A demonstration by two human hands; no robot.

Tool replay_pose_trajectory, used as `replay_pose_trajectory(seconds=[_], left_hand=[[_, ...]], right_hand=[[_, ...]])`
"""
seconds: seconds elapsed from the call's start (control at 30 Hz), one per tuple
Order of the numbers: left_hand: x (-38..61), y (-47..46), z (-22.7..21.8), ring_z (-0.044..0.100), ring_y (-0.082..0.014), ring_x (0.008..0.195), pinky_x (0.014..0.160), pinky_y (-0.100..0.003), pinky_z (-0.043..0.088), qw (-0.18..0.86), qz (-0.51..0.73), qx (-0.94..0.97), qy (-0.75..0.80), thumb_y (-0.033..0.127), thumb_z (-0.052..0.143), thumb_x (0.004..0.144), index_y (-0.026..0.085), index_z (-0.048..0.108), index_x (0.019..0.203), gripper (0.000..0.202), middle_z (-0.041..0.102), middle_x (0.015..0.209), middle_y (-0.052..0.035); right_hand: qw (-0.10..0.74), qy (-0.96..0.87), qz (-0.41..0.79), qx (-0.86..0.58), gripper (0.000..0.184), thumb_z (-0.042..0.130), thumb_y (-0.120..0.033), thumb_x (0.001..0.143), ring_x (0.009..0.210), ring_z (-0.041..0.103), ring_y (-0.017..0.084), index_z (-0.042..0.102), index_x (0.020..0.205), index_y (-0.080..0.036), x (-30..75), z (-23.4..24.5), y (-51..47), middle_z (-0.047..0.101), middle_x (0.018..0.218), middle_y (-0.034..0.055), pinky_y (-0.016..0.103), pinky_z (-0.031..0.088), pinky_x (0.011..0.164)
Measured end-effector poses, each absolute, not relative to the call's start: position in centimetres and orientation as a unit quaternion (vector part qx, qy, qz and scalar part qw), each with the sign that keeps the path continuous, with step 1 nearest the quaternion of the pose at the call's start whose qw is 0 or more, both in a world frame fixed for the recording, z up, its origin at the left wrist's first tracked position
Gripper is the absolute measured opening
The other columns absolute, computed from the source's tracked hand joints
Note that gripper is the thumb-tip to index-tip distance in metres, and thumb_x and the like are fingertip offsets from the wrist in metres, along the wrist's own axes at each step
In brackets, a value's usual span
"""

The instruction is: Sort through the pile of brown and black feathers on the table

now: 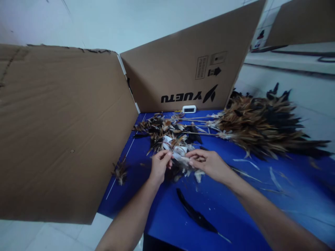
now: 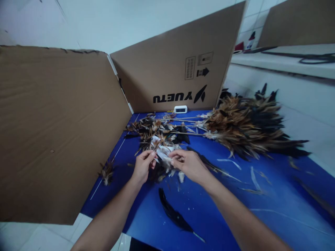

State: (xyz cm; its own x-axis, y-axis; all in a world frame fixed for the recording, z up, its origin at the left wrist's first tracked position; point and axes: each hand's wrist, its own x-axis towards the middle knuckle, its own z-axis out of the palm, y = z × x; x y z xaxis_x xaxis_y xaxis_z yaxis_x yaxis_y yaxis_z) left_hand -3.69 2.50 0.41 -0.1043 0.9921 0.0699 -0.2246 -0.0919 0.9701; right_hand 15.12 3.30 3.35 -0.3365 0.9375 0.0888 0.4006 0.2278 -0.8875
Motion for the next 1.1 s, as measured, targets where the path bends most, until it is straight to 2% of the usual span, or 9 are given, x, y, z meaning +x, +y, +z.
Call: replay_pose_trajectory(seconds=[0.17, 0.4, 0.5, 0.6, 0.67, 0.77, 0.9, 1.0, 1.1], left_hand=[[-2.6, 1.4, 0.3, 0.043, -0.0063, 0.04, 0.039, -0.017, 0.035, 0.526, 0.544, 0.468, 0.456, 0.039, 0.065, 0.073, 0.014, 0.062, 0.074, 0.025, 0.049, 0.046, 0.003], [-2.0, 0.9, 0.2, 0.047, -0.0085, 0.039, 0.039, -0.019, 0.039, 0.508, 0.519, 0.498, 0.474, 0.041, 0.066, 0.072, 0.015, 0.065, 0.078, 0.027, 0.054, 0.046, 0.0011], [-2.0, 0.8, 0.2, 0.046, -0.0081, 0.039, 0.04, -0.019, 0.039, 0.505, 0.503, 0.511, 0.48, 0.043, 0.064, 0.073, 0.014, 0.065, 0.077, 0.03, 0.055, 0.046, 0.0014], [-1.9, 0.5, 0.4, 0.046, -0.0073, 0.039, 0.041, -0.018, 0.038, 0.488, 0.482, 0.543, 0.484, 0.044, 0.061, 0.075, 0.014, 0.065, 0.075, 0.03, 0.054, 0.046, 0.0024], [-1.9, 0.4, 0.5, 0.045, -0.007, 0.039, 0.041, -0.018, 0.037, 0.481, 0.469, 0.561, 0.485, 0.043, 0.06, 0.076, 0.014, 0.064, 0.073, 0.029, 0.052, 0.046, 0.003], [-1.8, 0.4, 0.6, 0.043, -0.0063, 0.038, 0.039, -0.017, 0.035, 0.501, 0.464, 0.549, 0.482, 0.042, 0.06, 0.077, 0.014, 0.06, 0.068, 0.029, 0.05, 0.046, 0.0039], [-1.8, 0.6, 0.5, 0.04, -0.0045, 0.038, 0.037, -0.017, 0.034, 0.561, 0.499, 0.473, 0.461, 0.041, 0.062, 0.075, 0.014, 0.058, 0.068, 0.029, 0.051, 0.051, 0.0037], [-1.8, 0.6, 0.5, 0.041, -0.0034, 0.042, 0.038, -0.016, 0.035, 0.588, 0.519, 0.44, 0.439, 0.04, 0.065, 0.073, 0.012, 0.058, 0.07, 0.028, 0.058, 0.063, 0.0003], [-1.6, 0.5, 0.5, 0.041, -0.0034, 0.041, 0.039, -0.016, 0.036, 0.598, 0.508, 0.444, 0.431, 0.039, 0.065, 0.074, 0.011, 0.059, 0.07, 0.029, 0.055, 0.057, 0.001]], right_hand=[[0.357, -0.682, 0.395, -0.501, 0.024, 0.056, -0.038, 0.076, 0.053, 0.058, 0.014, 0.069, 0.085, -0.019, 16.3, 1.4, 2.4, 0.064, 0.062, -0.0002, 0.025, 0.046, 0.052], [0.331, -0.695, 0.408, -0.491, 0.025, 0.05, -0.039, 0.08, 0.052, 0.055, 0.013, 0.066, 0.084, -0.02, 15.9, 1.7, 1.6, 0.059, 0.057, -0.002, 0.023, 0.042, 0.05], [0.326, -0.704, 0.387, -0.498, 0.026, 0.047, -0.039, 0.082, 0.052, 0.053, 0.012, 0.064, 0.083, -0.02, 15.6, 1.9, 1.3, 0.059, 0.06, -0.0021, 0.023, 0.04, 0.05], [0.342, -0.704, 0.374, -0.497, 0.024, 0.048, -0.036, 0.081, 0.062, 0.056, 0.014, 0.064, 0.08, -0.019, 15.5, 2.0, 1.2, 0.063, 0.069, 0.0003, 0.024, 0.041, 0.056], [0.356, -0.69, 0.386, -0.499, 0.023, 0.049, -0.036, 0.08, 0.065, 0.057, 0.015, 0.063, 0.079, -0.018, 15.4, 2.0, 1.1, 0.064, 0.071, 0.0017, 0.025, 0.042, 0.058], [0.379, -0.632, 0.454, -0.501, 0.024, 0.053, -0.04, 0.077, 0.056, 0.053, 0.013, 0.06, 0.079, -0.017, 15.1, 2.1, 1.1, 0.058, 0.063, 0.0004, 0.025, 0.041, 0.051], [0.448, -0.53, 0.538, -0.478, 0.036, 0.066, -0.038, 0.066, 0.053, 0.051, 0.011, 0.055, 0.094, -0.018, 14.5, 2.1, 1.0, 0.057, 0.068, -0.0017, 0.023, 0.04, 0.045], [0.457, -0.49, 0.562, -0.484, 0.038, 0.072, -0.036, 0.058, 0.052, 0.05, 0.01, 0.057, 0.088, -0.018, 13.9, 1.9, 0.9, 0.057, 0.068, -0.0014, 0.022, 0.037, 0.043], [0.444, -0.484, 0.58, -0.482, 0.034, 0.072, -0.038, 0.058, 0.053, 0.05, 0.011, 0.061, 0.081, -0.016, 13.2, 1.5, 0.6, 0.06, 0.066, 0.0006, 0.023, 0.035, 0.044]])
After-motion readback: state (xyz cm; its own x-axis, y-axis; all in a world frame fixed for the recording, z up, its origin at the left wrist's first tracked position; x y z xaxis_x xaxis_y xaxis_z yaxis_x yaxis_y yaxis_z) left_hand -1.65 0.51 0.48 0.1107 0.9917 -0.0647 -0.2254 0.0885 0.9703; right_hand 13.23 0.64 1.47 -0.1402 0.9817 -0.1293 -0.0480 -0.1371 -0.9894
